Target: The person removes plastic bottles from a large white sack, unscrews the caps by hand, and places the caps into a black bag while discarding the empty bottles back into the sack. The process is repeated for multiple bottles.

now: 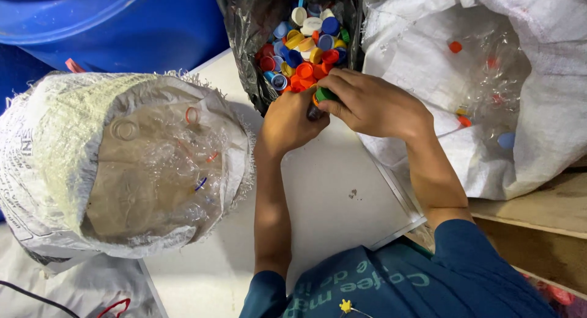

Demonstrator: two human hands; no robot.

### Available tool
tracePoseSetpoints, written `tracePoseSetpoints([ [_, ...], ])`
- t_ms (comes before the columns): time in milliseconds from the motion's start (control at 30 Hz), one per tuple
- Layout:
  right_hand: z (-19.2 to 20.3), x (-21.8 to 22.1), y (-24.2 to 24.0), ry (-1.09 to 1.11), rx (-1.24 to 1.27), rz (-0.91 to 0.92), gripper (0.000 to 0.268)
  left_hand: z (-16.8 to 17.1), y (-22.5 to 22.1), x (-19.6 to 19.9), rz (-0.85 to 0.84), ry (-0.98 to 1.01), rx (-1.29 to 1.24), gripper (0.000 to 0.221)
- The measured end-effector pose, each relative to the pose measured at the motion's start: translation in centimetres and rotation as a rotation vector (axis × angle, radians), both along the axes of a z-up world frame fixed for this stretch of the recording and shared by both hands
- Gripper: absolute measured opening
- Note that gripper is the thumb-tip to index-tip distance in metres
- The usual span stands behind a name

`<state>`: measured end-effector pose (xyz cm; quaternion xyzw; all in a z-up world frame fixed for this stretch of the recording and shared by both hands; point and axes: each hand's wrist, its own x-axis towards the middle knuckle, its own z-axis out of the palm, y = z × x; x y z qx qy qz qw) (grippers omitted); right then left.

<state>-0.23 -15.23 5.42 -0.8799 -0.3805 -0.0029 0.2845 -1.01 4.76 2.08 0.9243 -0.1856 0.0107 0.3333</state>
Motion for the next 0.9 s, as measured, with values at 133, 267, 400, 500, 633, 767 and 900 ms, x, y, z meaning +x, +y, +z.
tracePoseSetpoints([
  [133, 0.4, 0.1, -0.4, -0.056, 0.040, 0.019, 0.040, 0.0, 0.1, 0.0, -0.064, -0.072, -0.042, 0.032],
  [267, 0.5, 0.3, -1.0, -0.069, 0.062, 0.035, 0.044, 0.7, -0.1, 0.1, -0.059, -0.054, -0.050, 0.036],
  [400, 1.0, 0.2, -0.7, 0.017, 0.041, 0.022, 0.047, -0.1, 0.2, 0.1, -0.055, -0.026, -0.011, 0.029],
  [500, 0.8, 0.2, -0.7, 0.036, 0.035, 0.027, 0.047, 0.3, 0.2, 0.2, -0.042, -0.059, 0.011, 0.030],
  [633, 0.2, 0.6, -1.1, -0.011, 0.068, 0.082, 0.046, 0.2, 0.4, 0.1, -0.035, -0.031, 0.004, 0.026],
  [767, 0.4, 0.5, -1.0, -0.081, 0.117, 0.161, 0.043, -0.2, 0.8, 0.2, -0.086, -0.009, -0.031, 0.025],
  [900, 0.9, 0.9, -1.5, -0.115, 0.130, 0.218, 0.041, -0.9, 0.8, 0.7, -0.153, -0.138, -0.102, 0.026],
])
